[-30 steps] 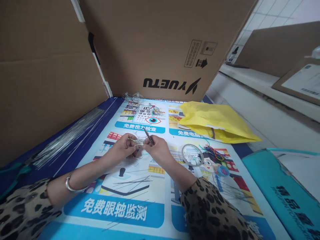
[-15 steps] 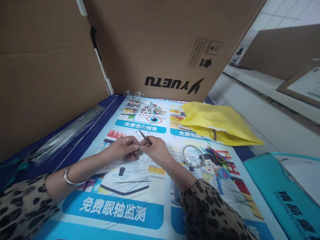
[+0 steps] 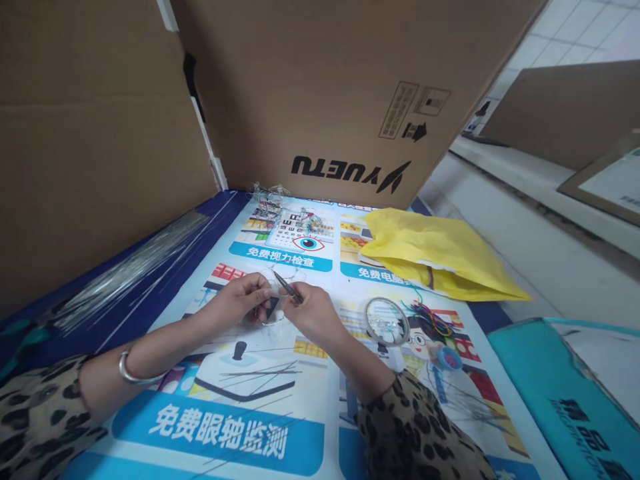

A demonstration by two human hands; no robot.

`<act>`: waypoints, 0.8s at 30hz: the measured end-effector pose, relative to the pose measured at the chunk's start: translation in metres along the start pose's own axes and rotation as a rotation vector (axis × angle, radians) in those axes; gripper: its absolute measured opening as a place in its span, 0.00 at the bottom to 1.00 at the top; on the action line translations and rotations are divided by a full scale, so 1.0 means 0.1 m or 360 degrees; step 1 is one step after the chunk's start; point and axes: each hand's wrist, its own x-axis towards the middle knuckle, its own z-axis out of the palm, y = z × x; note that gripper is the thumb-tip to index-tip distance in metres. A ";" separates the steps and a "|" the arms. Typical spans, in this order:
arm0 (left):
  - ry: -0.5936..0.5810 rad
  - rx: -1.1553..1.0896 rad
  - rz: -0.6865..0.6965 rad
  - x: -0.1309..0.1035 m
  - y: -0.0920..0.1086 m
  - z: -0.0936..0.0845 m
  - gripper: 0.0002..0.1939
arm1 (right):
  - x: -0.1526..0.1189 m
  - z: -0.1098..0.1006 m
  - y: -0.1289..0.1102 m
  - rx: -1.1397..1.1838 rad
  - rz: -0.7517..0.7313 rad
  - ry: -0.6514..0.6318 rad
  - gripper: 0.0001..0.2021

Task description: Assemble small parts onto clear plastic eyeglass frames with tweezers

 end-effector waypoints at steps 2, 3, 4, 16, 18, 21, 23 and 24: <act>-0.0016 0.0002 0.0011 0.00 -0.01 -0.01 0.12 | 0.00 0.01 0.00 -0.0009 0.0003 -0.0009 0.11; -0.0018 0.0009 0.0019 0.00 -0.01 -0.01 0.11 | 0.00 0.01 0.00 -0.0027 -0.0002 -0.0010 0.10; -0.0016 0.0022 0.0024 0.00 -0.02 -0.01 0.11 | 0.00 0.01 0.00 -0.0053 -0.0003 -0.0008 0.10; 0.0117 0.0115 0.0264 -0.01 0.01 -0.01 0.10 | 0.00 0.07 -0.03 -0.0276 -0.0057 0.0010 0.10; 0.0131 0.0051 0.0260 -0.02 0.02 0.00 0.08 | -0.02 0.07 -0.03 -0.0320 -0.0106 -0.0015 0.09; 0.0166 -0.0052 0.0282 -0.03 0.03 0.02 0.07 | -0.04 0.07 -0.03 -0.0348 -0.0169 -0.0022 0.10; 0.0200 -0.0095 0.0288 -0.04 0.02 0.03 0.08 | -0.05 0.08 -0.01 -0.0353 -0.0201 -0.0013 0.10; 0.0208 -0.0117 0.0285 -0.04 0.02 0.04 0.08 | -0.06 0.09 -0.01 -0.0360 -0.0210 -0.0009 0.10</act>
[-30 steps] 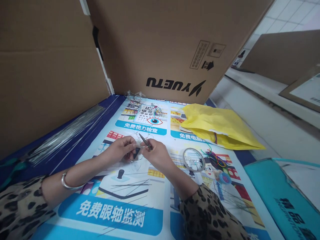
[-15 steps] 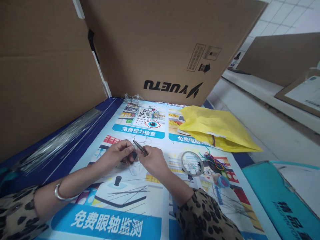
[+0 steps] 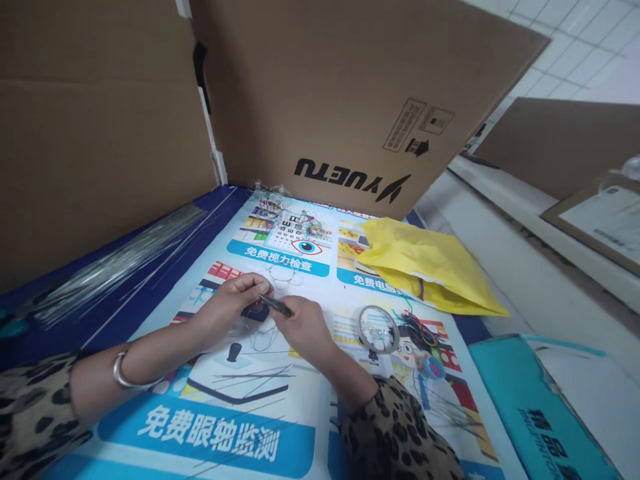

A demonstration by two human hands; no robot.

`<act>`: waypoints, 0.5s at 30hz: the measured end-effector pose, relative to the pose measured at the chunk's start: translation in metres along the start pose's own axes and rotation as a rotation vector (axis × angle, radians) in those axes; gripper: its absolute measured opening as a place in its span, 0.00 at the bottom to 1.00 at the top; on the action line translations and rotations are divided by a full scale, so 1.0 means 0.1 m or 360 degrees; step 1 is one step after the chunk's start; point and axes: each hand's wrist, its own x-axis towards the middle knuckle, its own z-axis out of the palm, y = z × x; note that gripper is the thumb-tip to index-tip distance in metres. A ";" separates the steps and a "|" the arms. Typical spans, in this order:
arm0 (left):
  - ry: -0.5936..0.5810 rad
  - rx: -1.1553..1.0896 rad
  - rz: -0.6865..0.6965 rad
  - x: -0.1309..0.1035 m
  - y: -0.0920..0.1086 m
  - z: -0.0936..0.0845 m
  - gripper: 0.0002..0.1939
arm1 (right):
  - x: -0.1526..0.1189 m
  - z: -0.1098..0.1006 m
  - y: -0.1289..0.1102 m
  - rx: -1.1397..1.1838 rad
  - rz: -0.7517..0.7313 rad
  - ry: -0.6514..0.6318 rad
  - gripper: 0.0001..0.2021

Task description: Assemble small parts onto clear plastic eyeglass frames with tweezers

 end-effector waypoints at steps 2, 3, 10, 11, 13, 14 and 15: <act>0.0006 -0.0045 -0.0011 -0.01 0.00 0.01 0.09 | -0.01 0.02 0.01 -0.0011 -0.0008 0.0015 0.09; 0.0005 -0.0068 -0.0015 -0.01 -0.01 0.01 0.09 | -0.02 0.03 0.01 -0.0014 -0.0011 0.0029 0.09; -0.0022 -0.0033 0.0020 0.00 -0.05 0.02 0.10 | -0.07 0.07 0.02 -0.0044 -0.0108 0.0167 0.09; -0.0011 -0.0024 0.0023 0.00 -0.05 0.02 0.10 | -0.07 0.07 0.02 -0.0039 -0.0108 0.0180 0.09; -0.0001 -0.0037 0.0035 0.01 -0.05 0.03 0.10 | -0.07 0.07 0.03 -0.0016 -0.0087 0.0208 0.10; -0.0006 -0.0052 0.0045 0.01 -0.04 0.03 0.10 | -0.07 0.07 0.03 0.0000 -0.0067 0.0225 0.11; -0.0017 -0.0066 0.0056 0.02 -0.04 0.04 0.10 | -0.07 0.07 0.04 0.0016 -0.0044 0.0243 0.11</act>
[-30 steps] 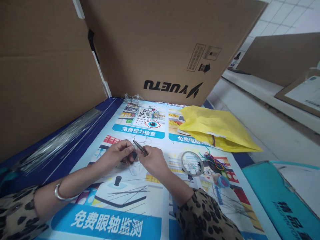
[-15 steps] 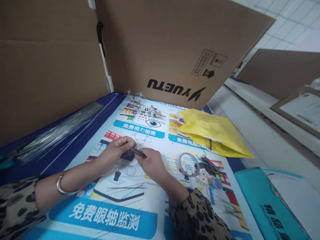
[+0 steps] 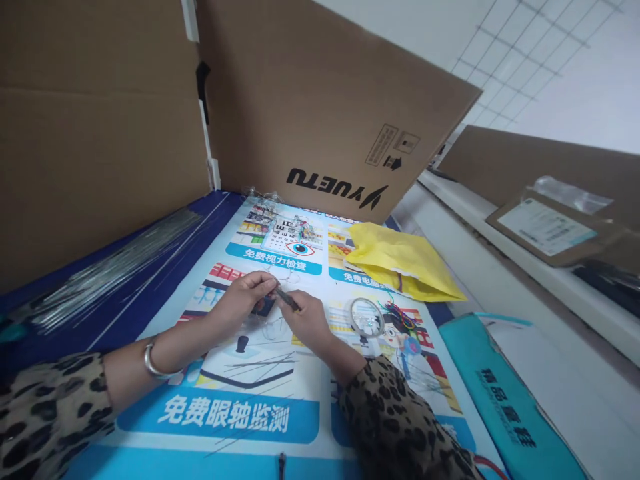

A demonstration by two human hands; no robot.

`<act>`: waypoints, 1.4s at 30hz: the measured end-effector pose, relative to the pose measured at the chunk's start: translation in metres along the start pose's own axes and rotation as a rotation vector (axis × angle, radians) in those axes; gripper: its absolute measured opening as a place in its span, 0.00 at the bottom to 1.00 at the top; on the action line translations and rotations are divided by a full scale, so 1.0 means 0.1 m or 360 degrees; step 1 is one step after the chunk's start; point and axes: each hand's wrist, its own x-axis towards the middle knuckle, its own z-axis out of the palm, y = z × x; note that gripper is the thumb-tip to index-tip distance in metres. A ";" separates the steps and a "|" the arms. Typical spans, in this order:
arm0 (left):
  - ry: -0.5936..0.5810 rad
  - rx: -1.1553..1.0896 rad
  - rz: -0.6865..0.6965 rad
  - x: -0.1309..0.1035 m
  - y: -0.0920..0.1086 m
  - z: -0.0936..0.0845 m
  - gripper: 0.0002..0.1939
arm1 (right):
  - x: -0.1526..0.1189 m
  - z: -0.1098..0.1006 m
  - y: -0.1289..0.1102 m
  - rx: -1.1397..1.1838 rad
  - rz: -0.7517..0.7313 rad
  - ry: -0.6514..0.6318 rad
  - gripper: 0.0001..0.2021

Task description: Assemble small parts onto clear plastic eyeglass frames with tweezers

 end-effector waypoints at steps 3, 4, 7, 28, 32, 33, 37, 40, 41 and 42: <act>-0.0036 -0.0007 0.0017 0.01 0.00 0.00 0.11 | 0.01 0.00 0.01 0.0024 0.0061 0.0060 0.11; -0.0042 -0.0001 0.0013 0.01 -0.01 0.00 0.11 | 0.02 0.00 0.02 0.0024 0.0070 0.0072 0.11; -0.0082 0.0003 -0.0003 0.02 -0.02 -0.02 0.11 | 0.04 0.01 0.02 0.0009 0.0077 0.0098 0.11; -0.0241 0.0215 -0.0072 0.00 -0.05 -0.04 0.10 | 0.09 0.00 0.03 0.0043 -0.0159 0.0087 0.07; -0.0254 0.0216 -0.0093 0.00 -0.03 -0.03 0.10 | 0.12 0.03 0.06 0.0029 -0.0066 0.0101 0.06; -0.0255 0.0219 -0.0093 0.00 -0.03 -0.04 0.10 | 0.13 0.03 0.06 0.0039 -0.0056 0.0102 0.06; -0.0220 0.0313 -0.0123 0.02 -0.04 -0.05 0.11 | 0.16 0.06 0.09 -0.0012 -0.0083 0.0083 0.06; -0.0179 0.0367 -0.0101 0.01 -0.06 -0.06 0.11 | 0.18 0.08 0.11 -0.0063 -0.0102 0.0036 0.06; -0.0194 0.0374 -0.0107 0.01 -0.06 -0.07 0.11 | 0.18 0.08 0.12 -0.0082 -0.0120 0.0017 0.06; -0.0195 0.0383 -0.0107 0.00 -0.06 -0.07 0.11 | 0.18 0.09 0.12 -0.0103 -0.0138 0.0002 0.06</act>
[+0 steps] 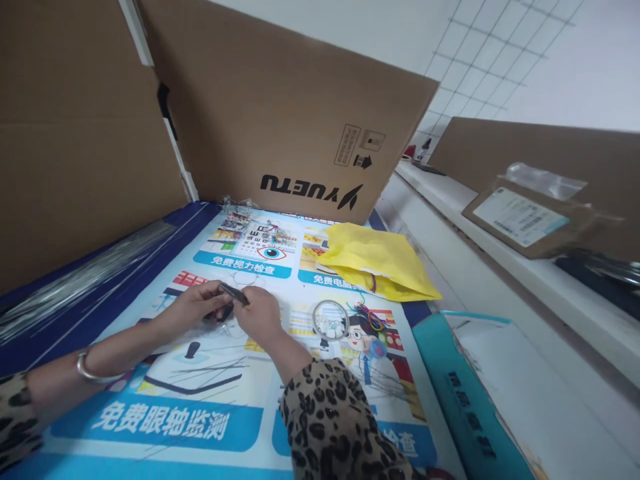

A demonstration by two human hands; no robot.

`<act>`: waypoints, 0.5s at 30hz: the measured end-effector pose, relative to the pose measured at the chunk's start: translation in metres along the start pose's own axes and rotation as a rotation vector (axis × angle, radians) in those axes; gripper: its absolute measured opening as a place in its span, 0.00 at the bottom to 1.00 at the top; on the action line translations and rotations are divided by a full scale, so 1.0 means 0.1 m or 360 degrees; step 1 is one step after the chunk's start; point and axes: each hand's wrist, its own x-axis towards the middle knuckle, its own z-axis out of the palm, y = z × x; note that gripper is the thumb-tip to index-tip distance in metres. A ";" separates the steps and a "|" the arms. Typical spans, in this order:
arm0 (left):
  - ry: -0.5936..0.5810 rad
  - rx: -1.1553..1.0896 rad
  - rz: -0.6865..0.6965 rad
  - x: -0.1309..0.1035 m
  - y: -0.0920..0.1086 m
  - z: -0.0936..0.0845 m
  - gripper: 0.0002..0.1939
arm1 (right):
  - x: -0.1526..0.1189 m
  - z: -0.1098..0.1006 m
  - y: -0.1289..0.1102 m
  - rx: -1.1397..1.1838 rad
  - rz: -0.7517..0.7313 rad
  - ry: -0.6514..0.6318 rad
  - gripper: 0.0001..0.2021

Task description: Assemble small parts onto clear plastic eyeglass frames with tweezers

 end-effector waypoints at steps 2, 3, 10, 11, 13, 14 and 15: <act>0.0048 0.0038 -0.0004 -0.01 0.00 0.01 0.11 | 0.01 0.01 0.01 -0.0040 -0.0029 -0.0022 0.06; 0.0075 0.0063 -0.0009 -0.02 0.00 0.01 0.11 | 0.01 0.01 0.02 -0.0048 -0.0038 -0.0029 0.06; 0.0175 0.0220 -0.0004 -0.02 0.02 0.05 0.09 | 0.02 -0.02 0.05 0.0043 -0.0078 -0.0075 0.07; 0.0175 0.0204 0.0016 -0.02 0.02 0.05 0.09 | 0.03 -0.03 0.05 0.0050 -0.0083 -0.0078 0.07; 0.0144 0.0185 0.0044 -0.02 0.02 0.05 0.09 | 0.03 -0.04 0.04 0.0060 -0.0071 -0.0100 0.06; 0.0121 0.0188 0.0056 -0.01 0.03 0.04 0.09 | 0.03 -0.05 0.04 0.0056 -0.0066 -0.0114 0.06; 0.0088 0.0191 0.0054 -0.01 0.02 0.04 0.09 | 0.03 -0.06 0.04 0.0059 -0.0060 -0.0128 0.07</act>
